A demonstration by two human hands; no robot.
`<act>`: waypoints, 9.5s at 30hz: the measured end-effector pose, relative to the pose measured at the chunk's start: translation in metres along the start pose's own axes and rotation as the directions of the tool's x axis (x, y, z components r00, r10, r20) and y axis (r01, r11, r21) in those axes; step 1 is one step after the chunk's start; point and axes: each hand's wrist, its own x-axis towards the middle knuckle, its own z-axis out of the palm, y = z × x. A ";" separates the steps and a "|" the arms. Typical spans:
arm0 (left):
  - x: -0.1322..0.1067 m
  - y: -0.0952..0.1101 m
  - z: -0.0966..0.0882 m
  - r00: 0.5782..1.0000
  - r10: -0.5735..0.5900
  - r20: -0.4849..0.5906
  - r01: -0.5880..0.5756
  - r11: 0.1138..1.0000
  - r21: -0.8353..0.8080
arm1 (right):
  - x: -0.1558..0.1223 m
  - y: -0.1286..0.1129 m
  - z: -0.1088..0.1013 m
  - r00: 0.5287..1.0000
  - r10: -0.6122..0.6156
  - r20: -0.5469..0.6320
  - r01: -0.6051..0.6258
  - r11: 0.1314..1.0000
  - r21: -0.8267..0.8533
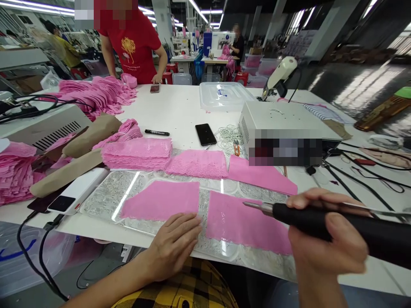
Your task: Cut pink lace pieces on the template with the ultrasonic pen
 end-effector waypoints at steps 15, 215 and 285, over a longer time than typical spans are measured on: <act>-0.011 -0.004 0.007 0.965 0.121 0.233 -0.134 0.990 0.040 | -0.032 0.032 0.064 0.941 -0.009 0.339 0.003 1.000 0.020; 0.029 -0.001 0.012 0.955 0.131 0.268 -0.151 0.987 0.055 | 0.031 0.017 -0.031 0.988 -0.132 -0.073 0.127 0.989 -0.072; 0.108 0.015 0.096 0.862 0.082 0.500 -0.131 0.989 0.065 | 0.023 0.016 -0.054 0.990 -0.133 0.055 0.135 0.991 -0.024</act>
